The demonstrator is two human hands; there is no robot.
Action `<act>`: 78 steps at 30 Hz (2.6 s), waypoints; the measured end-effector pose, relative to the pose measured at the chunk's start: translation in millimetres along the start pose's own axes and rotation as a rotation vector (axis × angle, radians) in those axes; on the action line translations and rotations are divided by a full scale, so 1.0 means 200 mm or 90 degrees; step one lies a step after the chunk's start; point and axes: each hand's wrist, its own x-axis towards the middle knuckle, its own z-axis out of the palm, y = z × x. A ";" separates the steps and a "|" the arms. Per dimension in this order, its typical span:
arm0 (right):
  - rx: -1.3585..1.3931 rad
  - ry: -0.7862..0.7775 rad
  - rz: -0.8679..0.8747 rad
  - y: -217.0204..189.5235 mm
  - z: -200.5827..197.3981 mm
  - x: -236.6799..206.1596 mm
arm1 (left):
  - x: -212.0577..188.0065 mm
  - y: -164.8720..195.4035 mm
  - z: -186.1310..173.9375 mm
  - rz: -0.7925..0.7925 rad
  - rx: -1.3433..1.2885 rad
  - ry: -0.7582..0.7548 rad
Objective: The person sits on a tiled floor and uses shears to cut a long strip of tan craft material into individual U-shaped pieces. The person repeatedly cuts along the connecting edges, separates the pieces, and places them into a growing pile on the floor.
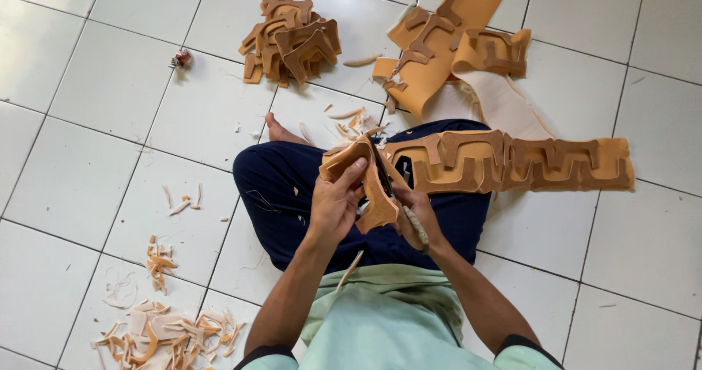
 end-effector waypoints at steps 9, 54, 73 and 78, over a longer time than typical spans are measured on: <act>0.026 -0.029 0.062 -0.03 -0.07 -0.05 | -0.01 0.11 -0.04 -0.027 0.154 -0.030; -0.425 0.236 -0.242 -0.11 0.01 0.00 | 0.06 -0.01 -0.05 0.247 0.073 0.125; -0.130 0.212 0.073 0.02 -0.15 0.04 | -0.01 0.03 0.00 0.263 0.111 0.061; 0.023 0.202 0.139 0.09 -0.12 -0.06 | 0.38 0.24 0.00 0.353 -0.031 0.003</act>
